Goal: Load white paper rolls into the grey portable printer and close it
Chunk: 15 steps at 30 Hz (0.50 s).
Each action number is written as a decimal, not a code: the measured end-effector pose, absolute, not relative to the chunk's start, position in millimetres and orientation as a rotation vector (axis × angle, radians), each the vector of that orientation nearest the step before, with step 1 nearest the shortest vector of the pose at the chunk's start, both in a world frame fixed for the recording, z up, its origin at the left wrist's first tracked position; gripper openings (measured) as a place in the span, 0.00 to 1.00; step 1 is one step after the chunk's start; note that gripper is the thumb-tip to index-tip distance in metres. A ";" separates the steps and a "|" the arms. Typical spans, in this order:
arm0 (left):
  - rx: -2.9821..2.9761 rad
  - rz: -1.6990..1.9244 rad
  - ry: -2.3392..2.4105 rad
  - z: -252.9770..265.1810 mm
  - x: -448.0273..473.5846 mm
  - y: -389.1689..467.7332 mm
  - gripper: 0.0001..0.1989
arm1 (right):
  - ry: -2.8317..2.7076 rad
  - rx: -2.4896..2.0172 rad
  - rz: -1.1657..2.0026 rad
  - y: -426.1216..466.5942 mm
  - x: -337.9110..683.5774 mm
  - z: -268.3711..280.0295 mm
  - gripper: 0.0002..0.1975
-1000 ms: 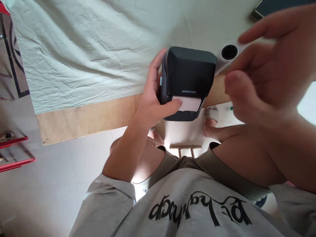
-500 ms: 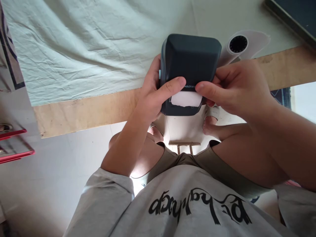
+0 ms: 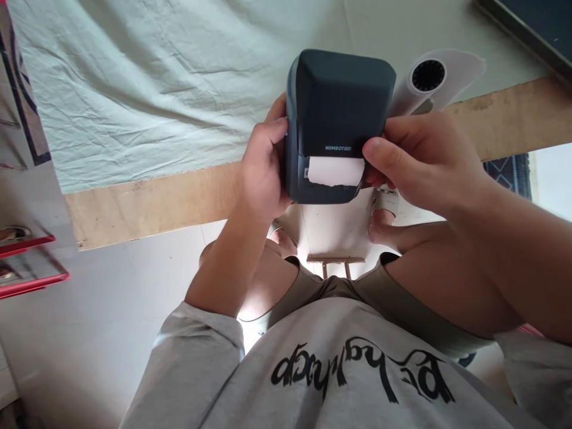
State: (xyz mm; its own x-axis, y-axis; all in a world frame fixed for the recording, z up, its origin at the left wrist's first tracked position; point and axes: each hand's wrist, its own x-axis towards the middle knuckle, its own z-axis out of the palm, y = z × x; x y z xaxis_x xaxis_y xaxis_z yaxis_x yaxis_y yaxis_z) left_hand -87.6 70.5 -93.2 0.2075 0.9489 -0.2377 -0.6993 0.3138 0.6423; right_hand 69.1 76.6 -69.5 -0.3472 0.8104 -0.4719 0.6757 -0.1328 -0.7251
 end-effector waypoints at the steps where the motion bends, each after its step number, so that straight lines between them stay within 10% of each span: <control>1: 0.438 1.206 0.671 -93.4 -88.3 70.7 0.12 | -1.942 -1.707 1.467 75.5 69.5 -69.6 0.29; 15: 0.486 1.235 0.744 -94.1 -90.9 67.0 0.13 | -1.888 -1.401 1.346 72.0 62.4 -78.0 0.26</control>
State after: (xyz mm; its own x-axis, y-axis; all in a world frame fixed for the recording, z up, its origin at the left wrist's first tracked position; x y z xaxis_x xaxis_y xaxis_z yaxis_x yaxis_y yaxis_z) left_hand -90.9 67.0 -94.1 0.1464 0.9593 -0.2414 -0.6622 0.2763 0.6965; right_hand 62.4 72.0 -78.0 -0.3978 0.8960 -0.1976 0.4792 0.0192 -0.8775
